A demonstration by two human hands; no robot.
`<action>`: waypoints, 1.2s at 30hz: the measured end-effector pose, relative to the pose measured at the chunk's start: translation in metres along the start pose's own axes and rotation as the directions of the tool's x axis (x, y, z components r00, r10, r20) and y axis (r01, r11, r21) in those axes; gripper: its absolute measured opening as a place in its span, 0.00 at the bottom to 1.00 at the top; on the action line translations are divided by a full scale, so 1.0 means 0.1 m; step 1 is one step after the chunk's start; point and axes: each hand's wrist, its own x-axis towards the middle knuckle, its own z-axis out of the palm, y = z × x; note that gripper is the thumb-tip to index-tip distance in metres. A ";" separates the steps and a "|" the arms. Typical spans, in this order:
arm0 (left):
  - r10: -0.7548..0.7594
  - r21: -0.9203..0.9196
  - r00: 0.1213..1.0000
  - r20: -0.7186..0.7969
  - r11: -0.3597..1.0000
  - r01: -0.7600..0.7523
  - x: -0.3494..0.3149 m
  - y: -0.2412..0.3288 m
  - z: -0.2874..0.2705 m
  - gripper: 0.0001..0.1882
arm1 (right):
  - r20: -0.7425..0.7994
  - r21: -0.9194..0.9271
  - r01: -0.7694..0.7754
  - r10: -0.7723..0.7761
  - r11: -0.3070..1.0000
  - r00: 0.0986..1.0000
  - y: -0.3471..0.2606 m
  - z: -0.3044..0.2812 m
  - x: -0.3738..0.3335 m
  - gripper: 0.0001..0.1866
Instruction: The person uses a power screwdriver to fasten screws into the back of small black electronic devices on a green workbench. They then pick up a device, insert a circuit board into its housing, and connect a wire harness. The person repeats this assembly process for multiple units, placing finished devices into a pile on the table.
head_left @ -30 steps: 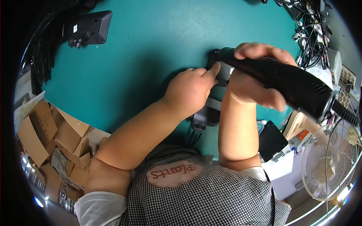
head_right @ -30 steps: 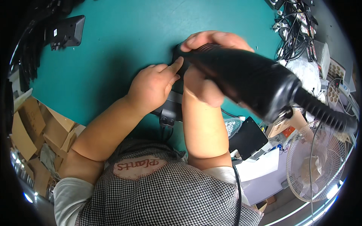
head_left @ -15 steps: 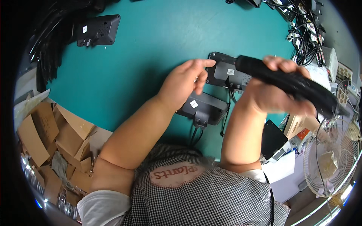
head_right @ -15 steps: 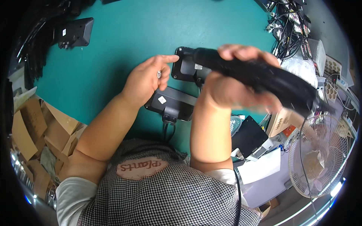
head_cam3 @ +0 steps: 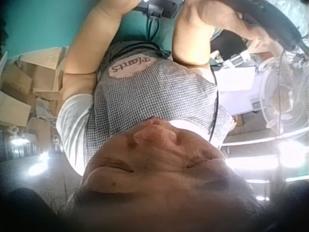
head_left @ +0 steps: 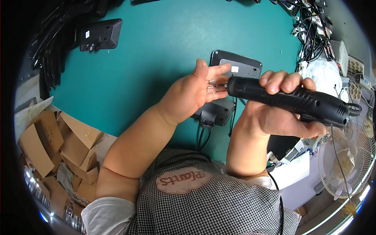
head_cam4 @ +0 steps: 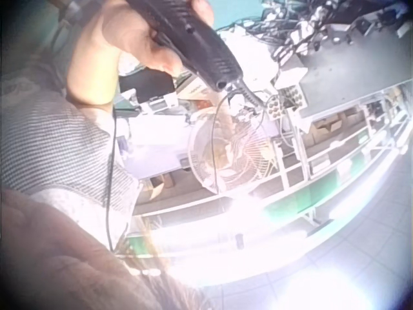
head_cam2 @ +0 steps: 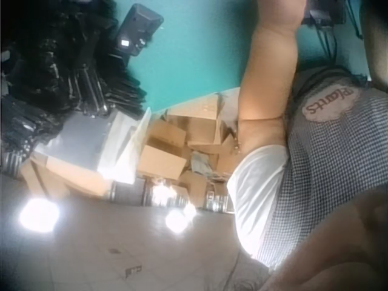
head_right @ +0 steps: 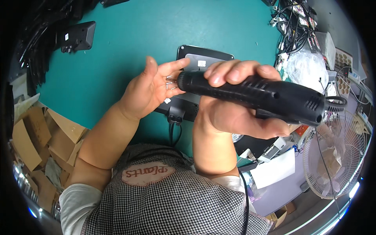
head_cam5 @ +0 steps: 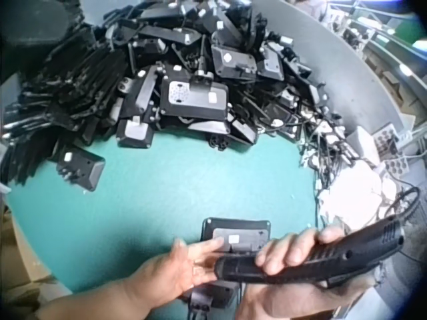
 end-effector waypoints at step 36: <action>-0.026 0.475 0.962 -0.273 0.866 0.158 0.03 0.08 0.12 0.21 | -0.025 -0.016 0.027 -0.027 1.000 0.999 -0.14 -0.16 0.00 0.51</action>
